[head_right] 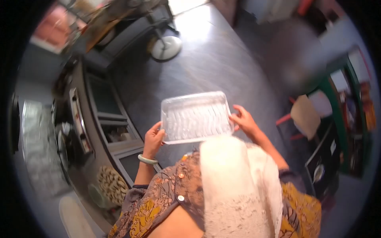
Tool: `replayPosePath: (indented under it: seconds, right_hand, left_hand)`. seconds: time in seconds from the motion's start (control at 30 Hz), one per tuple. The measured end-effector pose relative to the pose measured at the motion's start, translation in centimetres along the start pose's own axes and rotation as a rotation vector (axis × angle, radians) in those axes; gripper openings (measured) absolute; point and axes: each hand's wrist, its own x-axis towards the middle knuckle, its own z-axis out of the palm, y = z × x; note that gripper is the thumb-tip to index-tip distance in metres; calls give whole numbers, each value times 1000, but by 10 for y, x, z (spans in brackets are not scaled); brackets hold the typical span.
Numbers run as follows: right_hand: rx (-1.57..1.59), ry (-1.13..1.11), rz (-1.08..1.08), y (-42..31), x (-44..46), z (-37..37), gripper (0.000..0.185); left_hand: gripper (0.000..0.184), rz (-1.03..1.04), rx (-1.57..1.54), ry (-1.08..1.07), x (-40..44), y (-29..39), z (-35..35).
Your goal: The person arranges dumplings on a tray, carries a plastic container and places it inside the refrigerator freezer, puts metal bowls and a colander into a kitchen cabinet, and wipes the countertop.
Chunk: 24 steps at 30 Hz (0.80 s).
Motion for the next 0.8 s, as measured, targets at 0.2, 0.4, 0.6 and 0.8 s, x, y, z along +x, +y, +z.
replayPosePath:
  seconds: [0.2, 0.4, 0.6, 0.8]
  right_hand:
    - [127, 31, 201, -27, 67, -86, 57]
    - [284, 343, 65, -46, 119, -158, 48]
    - [214, 725, -139, -83, 173, -239, 47]
    - [290, 1036, -271, -101, 193, -314, 48]
  left_hand:
    - [35, -16, 100, -139, 109, 58, 79]
    - [47, -1, 34, -441, 218, 111, 145]
    - [53, -12, -128, -659, 361, 202, 236]
    - [52, 8, 22, -981, 480, 275, 366]
